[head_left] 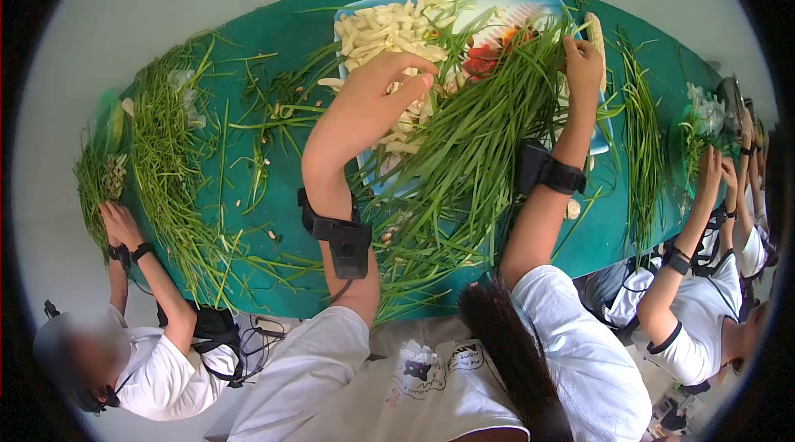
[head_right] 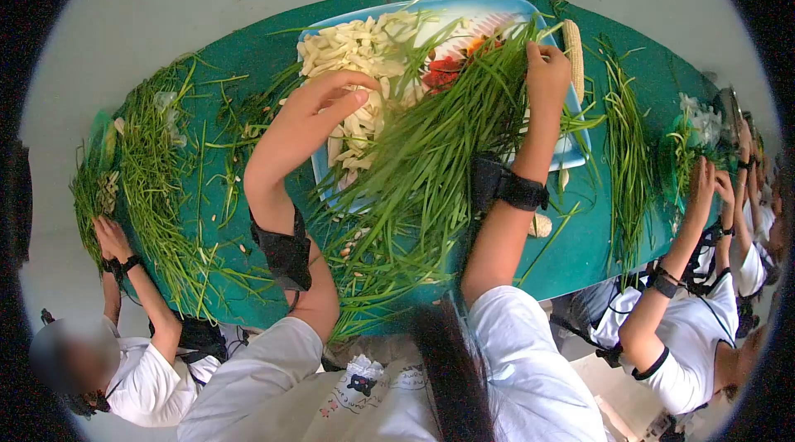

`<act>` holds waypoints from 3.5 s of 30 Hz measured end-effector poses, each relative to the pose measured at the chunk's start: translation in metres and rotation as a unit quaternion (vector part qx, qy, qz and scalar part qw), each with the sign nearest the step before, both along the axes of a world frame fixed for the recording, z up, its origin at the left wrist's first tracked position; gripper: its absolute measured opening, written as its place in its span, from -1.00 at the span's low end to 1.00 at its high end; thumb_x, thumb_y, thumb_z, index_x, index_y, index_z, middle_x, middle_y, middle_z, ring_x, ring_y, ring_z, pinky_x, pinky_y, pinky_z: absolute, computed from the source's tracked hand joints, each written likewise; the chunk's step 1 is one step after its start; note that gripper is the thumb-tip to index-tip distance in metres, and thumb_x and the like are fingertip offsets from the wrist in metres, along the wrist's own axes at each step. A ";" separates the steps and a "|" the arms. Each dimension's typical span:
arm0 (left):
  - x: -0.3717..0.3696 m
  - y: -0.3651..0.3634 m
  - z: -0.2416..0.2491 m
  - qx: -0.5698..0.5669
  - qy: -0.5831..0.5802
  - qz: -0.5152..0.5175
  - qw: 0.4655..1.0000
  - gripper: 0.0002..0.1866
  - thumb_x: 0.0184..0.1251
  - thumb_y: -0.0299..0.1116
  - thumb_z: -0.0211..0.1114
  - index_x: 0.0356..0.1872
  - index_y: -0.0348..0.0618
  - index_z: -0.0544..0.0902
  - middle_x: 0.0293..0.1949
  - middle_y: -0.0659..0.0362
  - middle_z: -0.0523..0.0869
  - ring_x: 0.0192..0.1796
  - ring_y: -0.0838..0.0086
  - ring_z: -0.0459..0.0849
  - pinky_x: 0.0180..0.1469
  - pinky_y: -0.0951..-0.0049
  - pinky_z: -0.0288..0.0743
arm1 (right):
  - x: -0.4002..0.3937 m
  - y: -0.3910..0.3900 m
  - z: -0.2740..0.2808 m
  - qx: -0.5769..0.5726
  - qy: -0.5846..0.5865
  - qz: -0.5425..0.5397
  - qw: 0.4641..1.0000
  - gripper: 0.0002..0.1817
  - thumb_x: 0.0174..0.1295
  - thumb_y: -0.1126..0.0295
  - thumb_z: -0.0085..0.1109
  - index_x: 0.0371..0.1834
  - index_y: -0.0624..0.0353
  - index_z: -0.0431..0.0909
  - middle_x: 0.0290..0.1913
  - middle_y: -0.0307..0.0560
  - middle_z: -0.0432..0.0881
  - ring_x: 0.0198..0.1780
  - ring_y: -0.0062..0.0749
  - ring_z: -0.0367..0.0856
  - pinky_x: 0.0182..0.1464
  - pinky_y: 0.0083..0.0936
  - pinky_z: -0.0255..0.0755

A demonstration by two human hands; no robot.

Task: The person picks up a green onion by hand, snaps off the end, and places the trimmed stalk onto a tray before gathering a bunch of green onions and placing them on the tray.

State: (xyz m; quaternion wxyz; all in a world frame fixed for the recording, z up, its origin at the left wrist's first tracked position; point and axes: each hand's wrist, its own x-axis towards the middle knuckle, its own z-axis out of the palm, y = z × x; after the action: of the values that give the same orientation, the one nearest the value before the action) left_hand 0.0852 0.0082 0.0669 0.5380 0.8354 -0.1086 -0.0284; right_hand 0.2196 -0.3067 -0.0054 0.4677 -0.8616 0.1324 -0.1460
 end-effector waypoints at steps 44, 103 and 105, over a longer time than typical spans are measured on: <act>0.019 -0.061 0.001 -0.314 0.007 -0.116 0.942 -0.65 0.46 -0.22 -0.04 -0.03 -0.33 0.52 -0.16 0.22 0.58 -0.08 0.57 0.49 0.02 0.55 0.34 | -0.078 0.084 0.120 0.254 -0.051 0.385 0.886 -0.85 0.22 0.43 0.17 -0.24 0.29 0.51 -0.42 -0.26 0.58 -0.42 -0.67 0.50 -0.33 -0.72 0.36; 0.015 -0.047 0.016 -0.231 -0.012 -0.123 0.965 -0.73 0.43 -0.32 0.00 -0.27 -0.32 0.57 -0.47 0.21 0.58 -0.30 0.56 0.55 -0.15 0.53 0.40 | -0.084 0.107 0.125 0.249 -0.101 0.432 0.861 -0.89 0.17 0.59 0.17 -0.31 0.30 0.43 -0.49 -0.24 0.52 -0.53 -0.63 0.48 -0.48 -0.68 0.35; 0.015 -0.046 0.015 -0.222 -0.018 -0.119 0.968 -0.73 0.43 -0.30 0.02 -0.28 -0.32 0.57 -0.48 0.21 0.58 -0.31 0.57 0.54 -0.16 0.54 0.39 | -0.083 0.108 0.122 0.237 -0.103 0.429 0.866 -0.90 0.17 0.58 0.17 -0.33 0.29 0.42 -0.50 -0.26 0.51 -0.52 -0.65 0.46 -0.46 -0.69 0.34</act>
State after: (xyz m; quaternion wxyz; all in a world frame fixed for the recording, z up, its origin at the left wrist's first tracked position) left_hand 0.1003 -0.0377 0.0816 0.7008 0.6764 -0.2204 -0.0520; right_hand 0.1363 -0.1990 0.1167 0.6851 -0.6771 -0.2682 0.0165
